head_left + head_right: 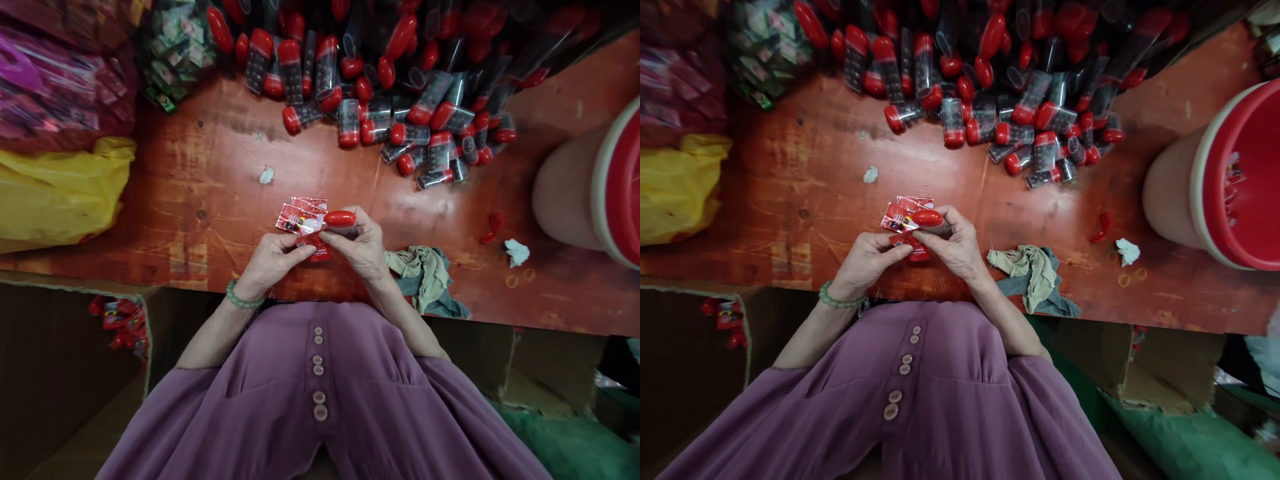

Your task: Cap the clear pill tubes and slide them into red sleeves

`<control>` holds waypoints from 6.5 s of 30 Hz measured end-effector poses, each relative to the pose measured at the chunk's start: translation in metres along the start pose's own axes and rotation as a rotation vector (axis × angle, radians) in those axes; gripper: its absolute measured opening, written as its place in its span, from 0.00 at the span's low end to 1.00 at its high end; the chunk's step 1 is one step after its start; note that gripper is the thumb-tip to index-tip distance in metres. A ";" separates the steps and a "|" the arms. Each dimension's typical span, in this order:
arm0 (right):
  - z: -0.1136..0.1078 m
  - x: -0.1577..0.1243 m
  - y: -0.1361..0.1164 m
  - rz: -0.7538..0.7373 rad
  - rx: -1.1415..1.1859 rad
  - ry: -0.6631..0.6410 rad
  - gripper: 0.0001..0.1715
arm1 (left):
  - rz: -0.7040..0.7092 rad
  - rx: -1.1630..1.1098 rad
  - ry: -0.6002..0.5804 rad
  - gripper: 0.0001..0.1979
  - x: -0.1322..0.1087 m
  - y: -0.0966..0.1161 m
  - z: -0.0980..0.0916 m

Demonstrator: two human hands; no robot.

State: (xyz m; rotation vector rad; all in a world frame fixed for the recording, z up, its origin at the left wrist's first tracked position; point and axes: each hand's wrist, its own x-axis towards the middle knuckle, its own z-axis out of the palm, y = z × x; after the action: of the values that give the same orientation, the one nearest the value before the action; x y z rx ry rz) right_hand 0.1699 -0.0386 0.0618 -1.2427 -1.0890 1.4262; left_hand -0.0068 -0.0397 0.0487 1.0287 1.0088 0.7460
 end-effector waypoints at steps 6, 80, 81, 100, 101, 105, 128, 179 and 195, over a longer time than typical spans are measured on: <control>-0.003 0.000 0.002 -0.015 -0.007 -0.050 0.17 | -0.003 -0.009 0.095 0.12 0.001 -0.003 0.002; -0.035 -0.001 -0.054 -0.355 -0.703 -0.500 0.15 | 0.507 0.429 0.219 0.05 -0.015 0.000 -0.008; -0.036 -0.001 -0.055 -0.353 -0.737 -0.516 0.15 | 0.517 0.447 0.217 0.05 -0.015 -0.001 -0.008; -0.031 0.012 -0.058 -0.232 -0.994 -0.771 0.16 | 0.619 0.593 0.124 0.06 -0.009 -0.020 -0.008; -0.030 0.012 -0.059 -0.226 -0.982 -0.782 0.16 | 0.609 0.597 0.111 0.06 -0.009 -0.021 -0.009; -0.027 0.014 -0.059 -0.191 -0.945 -0.815 0.15 | 0.565 0.605 -0.009 0.15 -0.009 -0.019 -0.012; -0.025 -0.001 -0.041 0.009 -0.893 -0.765 0.11 | 0.509 0.683 -0.153 0.07 -0.011 -0.008 0.002; 0.026 -0.007 0.030 0.190 0.117 -0.229 0.22 | 0.005 -0.499 0.404 0.17 0.010 -0.011 0.021; 0.034 -0.006 0.025 0.038 -0.112 -0.217 0.13 | 0.094 -0.431 0.298 0.18 0.013 -0.008 0.010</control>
State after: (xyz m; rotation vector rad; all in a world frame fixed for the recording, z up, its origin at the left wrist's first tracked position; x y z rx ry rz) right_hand 0.1343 -0.0505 0.0420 -1.2128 -1.3126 1.5750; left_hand 0.0078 -0.0341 0.0393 0.6034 0.9967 1.1607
